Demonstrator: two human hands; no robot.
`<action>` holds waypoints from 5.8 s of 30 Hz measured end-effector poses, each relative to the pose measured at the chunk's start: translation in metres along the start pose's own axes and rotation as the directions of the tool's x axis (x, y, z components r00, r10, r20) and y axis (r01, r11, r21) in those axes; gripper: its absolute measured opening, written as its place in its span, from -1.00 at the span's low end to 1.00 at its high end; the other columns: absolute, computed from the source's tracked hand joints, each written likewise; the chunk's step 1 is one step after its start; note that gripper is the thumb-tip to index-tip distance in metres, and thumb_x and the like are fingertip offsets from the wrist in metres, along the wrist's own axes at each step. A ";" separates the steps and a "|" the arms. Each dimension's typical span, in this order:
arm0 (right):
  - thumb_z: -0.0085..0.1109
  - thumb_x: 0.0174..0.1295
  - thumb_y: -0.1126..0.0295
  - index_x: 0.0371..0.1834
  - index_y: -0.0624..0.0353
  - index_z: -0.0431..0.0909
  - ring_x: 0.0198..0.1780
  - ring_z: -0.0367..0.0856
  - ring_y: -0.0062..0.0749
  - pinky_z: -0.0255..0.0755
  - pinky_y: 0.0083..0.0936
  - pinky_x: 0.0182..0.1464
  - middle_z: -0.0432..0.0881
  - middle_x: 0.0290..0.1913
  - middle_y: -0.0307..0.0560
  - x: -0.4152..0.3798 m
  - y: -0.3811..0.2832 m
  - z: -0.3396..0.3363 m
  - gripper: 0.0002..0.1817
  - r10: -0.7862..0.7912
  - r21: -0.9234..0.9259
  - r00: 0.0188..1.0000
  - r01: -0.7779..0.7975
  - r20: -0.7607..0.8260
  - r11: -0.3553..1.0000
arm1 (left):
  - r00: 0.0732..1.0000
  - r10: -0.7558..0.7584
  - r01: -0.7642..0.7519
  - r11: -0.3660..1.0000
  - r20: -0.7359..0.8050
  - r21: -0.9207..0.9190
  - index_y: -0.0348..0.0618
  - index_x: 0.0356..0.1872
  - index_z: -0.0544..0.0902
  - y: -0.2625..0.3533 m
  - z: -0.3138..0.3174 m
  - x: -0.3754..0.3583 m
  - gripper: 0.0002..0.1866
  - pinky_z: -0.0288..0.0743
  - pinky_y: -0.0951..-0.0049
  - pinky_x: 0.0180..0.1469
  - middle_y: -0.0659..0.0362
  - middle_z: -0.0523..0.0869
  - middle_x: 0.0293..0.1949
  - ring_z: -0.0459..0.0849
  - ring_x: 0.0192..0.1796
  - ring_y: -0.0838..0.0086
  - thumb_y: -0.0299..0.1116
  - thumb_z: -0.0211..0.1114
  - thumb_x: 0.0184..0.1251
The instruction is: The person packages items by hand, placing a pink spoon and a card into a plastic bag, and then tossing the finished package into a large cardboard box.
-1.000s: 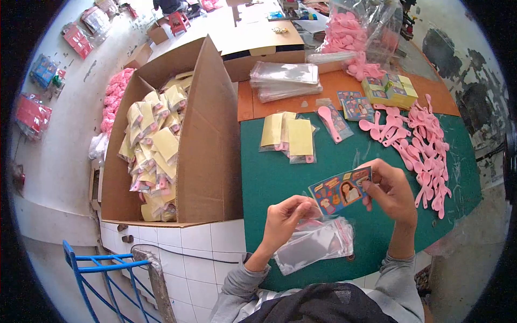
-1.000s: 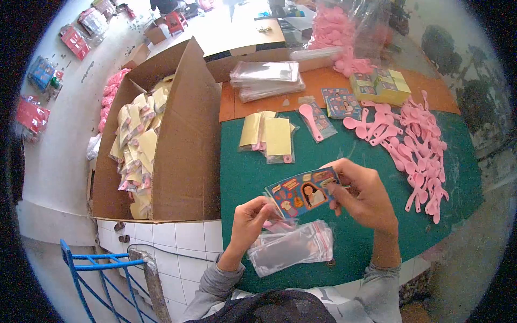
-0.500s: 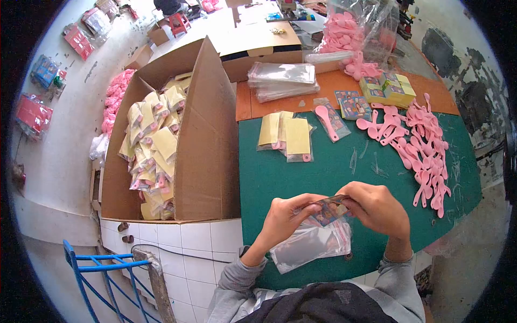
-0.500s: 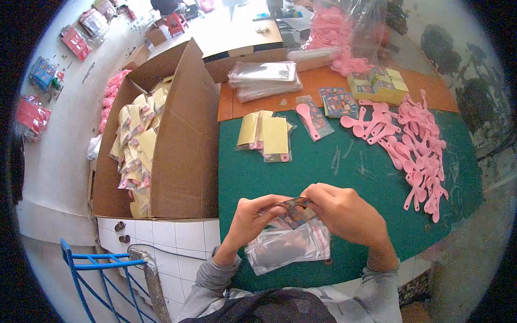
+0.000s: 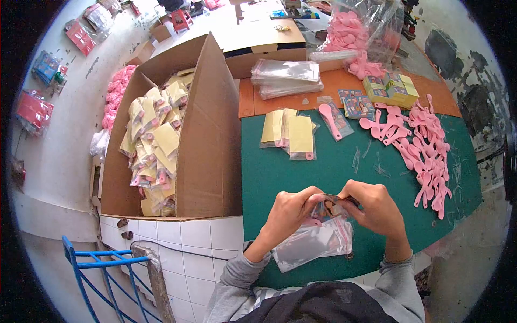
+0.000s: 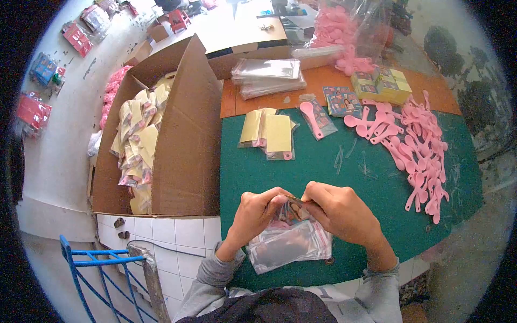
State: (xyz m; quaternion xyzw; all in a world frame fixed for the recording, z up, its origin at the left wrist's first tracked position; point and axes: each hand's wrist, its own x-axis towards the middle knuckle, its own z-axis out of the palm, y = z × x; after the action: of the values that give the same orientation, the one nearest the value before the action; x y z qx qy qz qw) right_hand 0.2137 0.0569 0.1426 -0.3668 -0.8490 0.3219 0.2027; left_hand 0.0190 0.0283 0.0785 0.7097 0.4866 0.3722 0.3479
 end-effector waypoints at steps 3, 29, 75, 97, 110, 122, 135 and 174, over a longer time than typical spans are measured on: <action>0.14 0.11 0.46 -0.26 0.26 0.37 -0.35 0.61 -0.01 0.46 -0.21 -0.36 0.54 -0.41 0.06 0.002 0.009 0.007 -0.81 0.020 -0.073 0.991 -0.010 0.134 0.997 | 0.998 0.059 -0.058 0.996 -0.015 0.068 -0.15 -0.24 0.57 -0.003 0.006 0.000 -0.76 0.46 0.31 -0.52 0.01 0.60 -0.61 0.63 -0.54 0.15 -0.18 0.10 0.37; 0.38 -0.07 0.50 -0.57 0.20 0.49 -0.47 0.45 -0.73 0.33 -0.73 -0.40 0.60 -0.49 -0.27 -0.008 0.074 0.043 -0.81 0.434 0.566 0.864 -0.497 0.254 0.658 | 0.917 -0.261 0.345 0.898 0.301 -0.272 -0.18 0.02 0.50 -0.044 -0.027 -0.038 -0.59 0.55 0.57 -0.33 0.13 0.73 -0.42 0.70 -0.36 0.59 -0.41 0.37 0.14; 0.34 0.01 0.42 -0.38 0.15 0.48 -0.25 0.50 -0.31 0.40 -0.39 -0.20 0.51 -0.34 -0.10 -0.050 0.051 0.007 -0.80 -0.332 0.502 0.852 0.097 0.405 0.860 | 0.880 -0.362 0.471 0.588 0.306 -0.657 -0.11 0.41 0.03 -0.032 0.022 -0.080 -0.33 0.56 0.45 -0.14 0.11 0.59 -0.16 0.60 -0.29 0.59 -0.64 -0.20 0.21; 0.33 -0.11 0.64 -0.34 0.17 0.56 -0.25 0.55 -0.34 0.53 -0.47 -0.22 0.41 -0.15 -0.06 -0.070 0.045 0.113 -0.75 0.028 0.175 0.970 0.016 -0.242 0.985 | 0.821 -0.301 0.570 0.397 0.485 -0.719 -0.26 0.06 0.36 -0.028 0.014 -0.097 -0.72 0.59 0.44 -0.07 0.10 0.58 -0.08 0.64 -0.02 0.42 -0.58 -0.07 0.35; 0.18 0.19 0.46 -0.34 0.31 0.53 -0.25 0.62 -0.48 0.56 -0.51 -0.23 0.56 -0.29 -0.05 -0.069 0.047 0.130 -0.88 0.523 0.815 0.852 -0.285 -0.027 0.505 | 0.948 -0.319 0.317 0.930 0.016 -0.186 -0.28 -0.29 0.55 -0.022 0.028 -0.091 -0.87 0.63 0.49 -0.27 0.08 0.58 -0.23 0.67 -0.27 0.42 -0.48 0.29 0.19; 0.15 0.22 0.48 -0.36 0.38 0.50 -0.40 0.67 -0.48 0.57 -0.59 -0.37 0.61 -0.42 -0.07 -0.066 0.038 0.128 -0.86 0.554 0.692 0.830 -0.362 -0.066 0.625 | 0.893 -0.395 0.304 0.884 -0.218 -0.354 -0.19 -0.27 0.60 -0.030 0.041 -0.083 -0.88 0.67 0.39 -0.18 0.00 0.41 0.05 0.54 0.06 0.31 -0.40 0.27 0.21; 0.09 0.24 0.56 -0.36 0.37 0.47 -0.40 0.63 -0.51 0.59 -0.57 -0.36 0.60 -0.42 -0.07 -0.066 0.034 0.130 -0.93 0.565 0.677 0.821 -0.368 -0.085 0.637 | 0.899 -0.299 0.303 0.952 -0.321 -0.039 -0.27 -0.23 0.44 -0.034 0.036 -0.084 -0.80 0.62 0.54 -0.27 0.02 0.48 -0.07 0.56 -0.01 0.43 -0.47 0.26 0.18; 0.01 0.05 0.61 -0.10 0.28 0.52 -0.04 0.50 0.01 0.38 -0.26 0.02 0.52 -0.07 0.13 0.068 0.183 -0.015 -0.70 -0.018 -0.490 0.862 -0.271 -0.507 0.829 | 0.999 0.008 0.015 0.757 -0.033 0.653 0.19 0.29 0.36 -0.067 -0.006 0.041 -0.37 0.09 -0.29 0.26 -0.17 0.02 0.41 0.07 0.39 -0.22 0.01 0.26 0.18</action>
State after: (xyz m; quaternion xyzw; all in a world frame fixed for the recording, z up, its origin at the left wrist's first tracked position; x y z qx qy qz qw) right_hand 0.2687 0.2102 0.0332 -0.5358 -0.7977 -0.0241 0.2759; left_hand -0.0045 0.0872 0.0316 0.7791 0.5930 0.1907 0.0712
